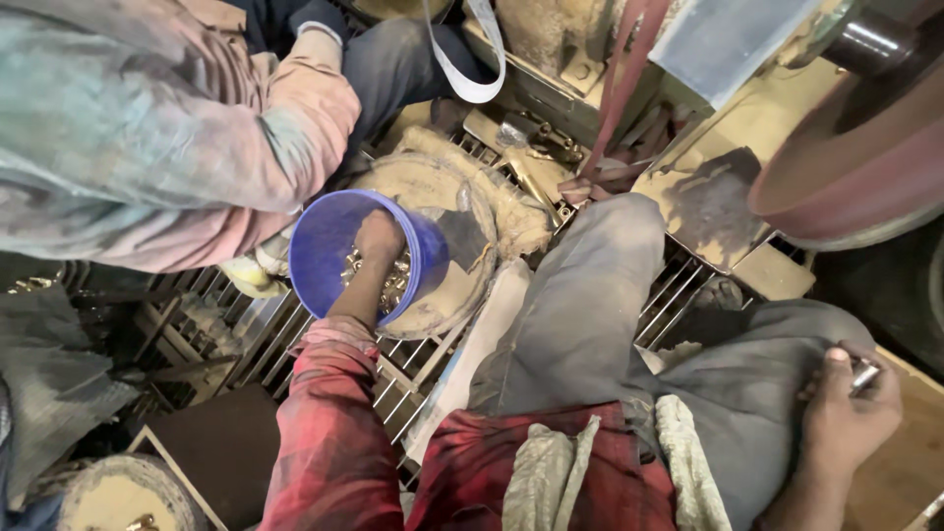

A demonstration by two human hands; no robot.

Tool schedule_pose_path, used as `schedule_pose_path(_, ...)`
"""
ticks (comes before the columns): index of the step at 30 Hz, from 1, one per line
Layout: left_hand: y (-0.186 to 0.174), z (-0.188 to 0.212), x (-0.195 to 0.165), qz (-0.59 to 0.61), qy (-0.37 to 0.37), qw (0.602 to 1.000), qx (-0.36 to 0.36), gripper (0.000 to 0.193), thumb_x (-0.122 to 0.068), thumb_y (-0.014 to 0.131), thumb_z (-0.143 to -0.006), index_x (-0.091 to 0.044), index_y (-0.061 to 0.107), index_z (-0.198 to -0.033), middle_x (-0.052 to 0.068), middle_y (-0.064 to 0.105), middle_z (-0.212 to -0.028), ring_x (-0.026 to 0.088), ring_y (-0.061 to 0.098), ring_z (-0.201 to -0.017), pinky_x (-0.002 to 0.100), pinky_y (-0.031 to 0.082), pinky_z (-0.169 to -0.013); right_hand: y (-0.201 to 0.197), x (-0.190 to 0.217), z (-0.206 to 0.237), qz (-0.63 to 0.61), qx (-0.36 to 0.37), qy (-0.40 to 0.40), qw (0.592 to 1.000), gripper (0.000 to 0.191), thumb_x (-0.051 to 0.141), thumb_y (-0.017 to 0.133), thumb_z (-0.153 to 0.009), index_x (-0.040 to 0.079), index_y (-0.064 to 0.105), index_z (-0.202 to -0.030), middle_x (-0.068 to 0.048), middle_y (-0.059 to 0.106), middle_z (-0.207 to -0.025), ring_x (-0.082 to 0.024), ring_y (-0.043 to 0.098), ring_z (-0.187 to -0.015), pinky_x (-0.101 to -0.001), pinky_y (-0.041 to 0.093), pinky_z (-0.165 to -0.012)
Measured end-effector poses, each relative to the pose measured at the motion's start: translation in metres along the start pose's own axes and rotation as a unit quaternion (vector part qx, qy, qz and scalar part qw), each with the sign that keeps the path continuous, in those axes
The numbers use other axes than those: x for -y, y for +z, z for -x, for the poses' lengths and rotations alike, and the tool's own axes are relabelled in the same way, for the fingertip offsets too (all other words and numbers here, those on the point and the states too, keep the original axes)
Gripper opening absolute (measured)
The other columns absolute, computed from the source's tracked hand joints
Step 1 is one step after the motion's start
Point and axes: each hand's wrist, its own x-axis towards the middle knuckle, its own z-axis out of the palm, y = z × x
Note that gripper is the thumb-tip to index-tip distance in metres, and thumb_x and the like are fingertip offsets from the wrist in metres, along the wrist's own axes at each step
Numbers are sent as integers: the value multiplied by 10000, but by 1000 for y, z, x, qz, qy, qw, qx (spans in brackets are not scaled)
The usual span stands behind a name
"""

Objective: The person repeatedly picks small brass-colored metal parts from a blue bucket, rubs them against a moving sanding belt using a white cloth, and places them into a cardboard box. The process is continuous and repetitive.

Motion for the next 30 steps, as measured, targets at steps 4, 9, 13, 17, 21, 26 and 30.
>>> schedule_pose_path(4, 4, 2, -5, 49, -34, 998, -13, 396, -356, 587, -947, -26, 765, -1072, 261, 707, -1144, 442, 672, -1106, 517, 533, -953, -5, 0, -2, -42, -7, 1, 999, 73, 30, 641, -1178, -32, 606, -1164, -63, 618, -905, -99, 555, -711, -236, 470, -638)
schedule_pose_path(9, 13, -5, -1, 57, -52, 997, -23, 365, -322, 608, -914, -31, 760, -1073, 250, 709, -1143, 428, 678, -1103, 508, 545, -932, -5, 0, 0, -67, -15, 6, 998, 65, 17, 634, -1169, -37, 597, -1167, -62, 614, -899, -99, 552, -705, -235, 467, -628)
schedule_pose_path(13, 13, 0, -1, 54, -28, 997, -52, 386, -356, 649, -915, -19, 762, -1067, 264, 713, -1128, 440, 686, -1073, 508, 543, -931, -3, 0, 1, -51, -26, 21, 998, 67, 16, 627, -1146, -34, 597, -1178, -59, 597, -876, -100, 550, -680, -239, 464, -610)
schedule_pose_path(17, -8, 11, 10, 83, -13, 994, -69, 426, -393, 723, -828, -46, 767, -1072, 261, 712, -1074, 432, 683, -1037, 500, 531, -916, -2, 4, 4, -15, -41, 33, 998, 186, 9, 619, -1143, -76, 605, -1307, -76, 624, -943, -116, 584, -734, -278, 503, -698)
schedule_pose_path(21, -44, 38, 26, 134, 26, 981, -138, 434, -378, 748, -804, -34, 771, -1067, 256, 733, -997, 411, 716, -950, 480, 542, -881, -5, 21, 12, -108, -3, 79, 991, 385, -24, 585, -1095, -79, 531, -1472, -95, 638, -1090, -142, 633, -902, -309, 555, -804)
schedule_pose_path(26, -78, 97, 23, 459, 53, 874, -150, 231, -188, 742, -961, -3, 720, -1098, 71, 696, -833, 145, 593, -661, 300, 450, -569, 9, 65, 22, -197, 55, 151, 967, 501, 55, 560, -1053, 58, 443, -1540, -128, 672, -1188, -161, 652, -844, -294, 530, -659)
schedule_pose_path(30, -77, 143, -20, 517, 138, 843, -57, 230, -128, 704, -930, -31, 677, -1137, 18, 701, -890, 71, 654, -715, 224, 514, -572, 60, 108, 24, -121, 135, 162, 970, 423, 105, 640, -981, 57, 482, -1370, -134, 719, -1188, -135, 627, -754, -250, 439, -518)
